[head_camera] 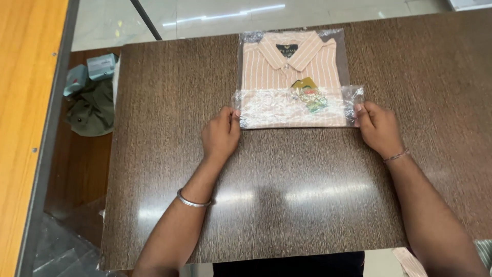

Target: The person folds a striped collared shirt on a table, pressing the folds flat with both hands. They retrieve a clear plastic bag from a lower shelf, place the folded shirt inside, fold the bag edges over the shirt, and press the wrapped shirt flat on the table.

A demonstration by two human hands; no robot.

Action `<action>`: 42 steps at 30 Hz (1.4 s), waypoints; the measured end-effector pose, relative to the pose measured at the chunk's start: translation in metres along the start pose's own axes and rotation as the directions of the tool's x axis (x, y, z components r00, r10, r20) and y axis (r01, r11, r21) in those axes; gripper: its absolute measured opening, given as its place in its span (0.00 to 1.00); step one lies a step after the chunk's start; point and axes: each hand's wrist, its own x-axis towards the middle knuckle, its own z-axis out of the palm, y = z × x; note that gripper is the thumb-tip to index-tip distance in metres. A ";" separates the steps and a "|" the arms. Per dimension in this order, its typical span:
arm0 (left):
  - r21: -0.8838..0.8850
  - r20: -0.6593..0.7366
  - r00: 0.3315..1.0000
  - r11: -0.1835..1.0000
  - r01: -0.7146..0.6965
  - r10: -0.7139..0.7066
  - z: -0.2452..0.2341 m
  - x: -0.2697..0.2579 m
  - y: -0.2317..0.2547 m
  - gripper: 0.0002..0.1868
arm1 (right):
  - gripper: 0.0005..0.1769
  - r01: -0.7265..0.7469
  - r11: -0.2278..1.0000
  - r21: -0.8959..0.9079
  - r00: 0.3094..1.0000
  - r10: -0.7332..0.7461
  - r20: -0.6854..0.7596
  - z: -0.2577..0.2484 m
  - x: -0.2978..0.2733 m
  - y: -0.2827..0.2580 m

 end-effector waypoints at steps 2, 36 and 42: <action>0.005 -0.009 1.000 1.000 0.000 0.000 0.002 -0.001 0.000 0.13 | 0.17 -0.018 1.000 -0.023 1.000 0.018 0.009 0.000 0.001 -0.006; 0.458 0.284 0.956 0.886 -0.067 -0.074 -0.010 -0.007 0.034 0.28 | 0.16 -0.049 0.923 -0.381 0.964 0.144 0.224 -0.006 -0.006 0.002; 0.445 0.315 0.944 0.894 -0.055 -0.099 -0.009 -0.009 0.032 0.28 | 0.20 -0.059 0.957 -0.283 0.997 0.045 -0.055 -0.029 -0.005 -0.022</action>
